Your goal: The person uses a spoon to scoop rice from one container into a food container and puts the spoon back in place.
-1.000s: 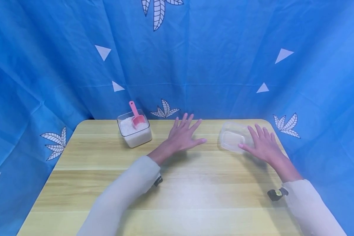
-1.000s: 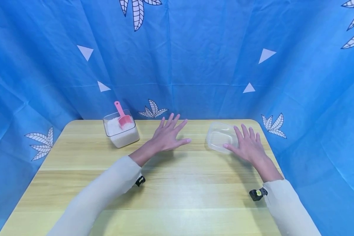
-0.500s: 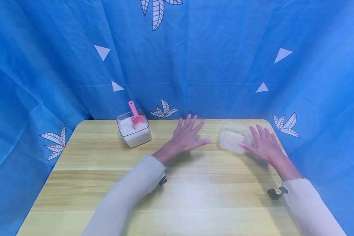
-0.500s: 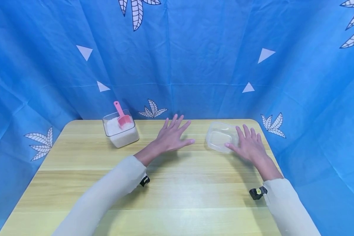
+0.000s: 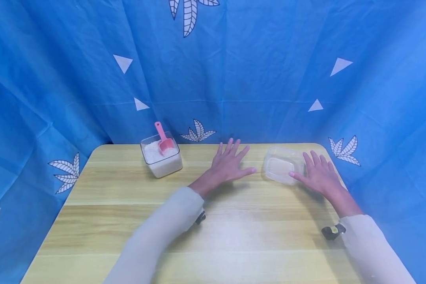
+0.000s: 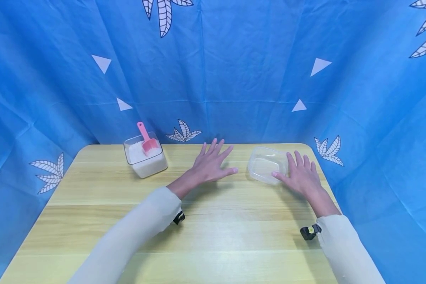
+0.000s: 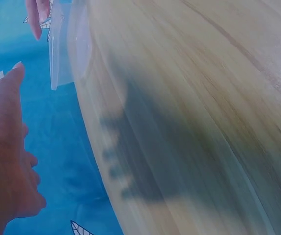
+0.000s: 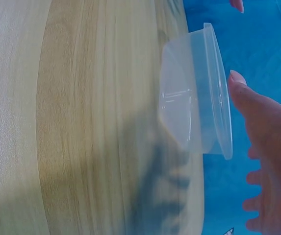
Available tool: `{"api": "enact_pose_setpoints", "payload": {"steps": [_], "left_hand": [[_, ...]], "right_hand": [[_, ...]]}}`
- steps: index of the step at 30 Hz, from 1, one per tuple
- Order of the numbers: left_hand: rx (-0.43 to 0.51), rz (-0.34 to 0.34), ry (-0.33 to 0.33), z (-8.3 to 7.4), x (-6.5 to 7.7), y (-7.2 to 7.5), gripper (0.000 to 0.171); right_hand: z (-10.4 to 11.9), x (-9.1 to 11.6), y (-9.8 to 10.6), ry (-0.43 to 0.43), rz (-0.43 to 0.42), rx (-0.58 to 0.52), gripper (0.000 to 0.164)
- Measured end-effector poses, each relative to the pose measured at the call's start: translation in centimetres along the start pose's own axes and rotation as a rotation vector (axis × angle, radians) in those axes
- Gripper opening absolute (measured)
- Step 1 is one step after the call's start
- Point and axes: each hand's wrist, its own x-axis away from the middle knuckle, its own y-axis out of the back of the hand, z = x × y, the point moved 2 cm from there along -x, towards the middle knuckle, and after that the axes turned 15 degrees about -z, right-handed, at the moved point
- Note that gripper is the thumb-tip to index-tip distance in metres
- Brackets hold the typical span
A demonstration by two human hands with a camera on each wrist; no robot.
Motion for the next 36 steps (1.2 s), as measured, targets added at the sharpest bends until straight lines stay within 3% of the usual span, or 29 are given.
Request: {"api": "enact_pose_setpoints", "payload": {"steps": [18, 36], "left_hand": [[0.060, 0.005, 0.007, -1.7, -0.6, -1.1, 0.095], [0.075, 0.023, 0.001, -3.2, -1.4, -2.3, 0.090]], "right_hand": [[-0.3, -0.1, -0.6, -0.020, 0.030, -0.032, 0.111], [-0.2, -0.7, -1.3, -0.016, 0.054, -0.048, 0.096]]}}
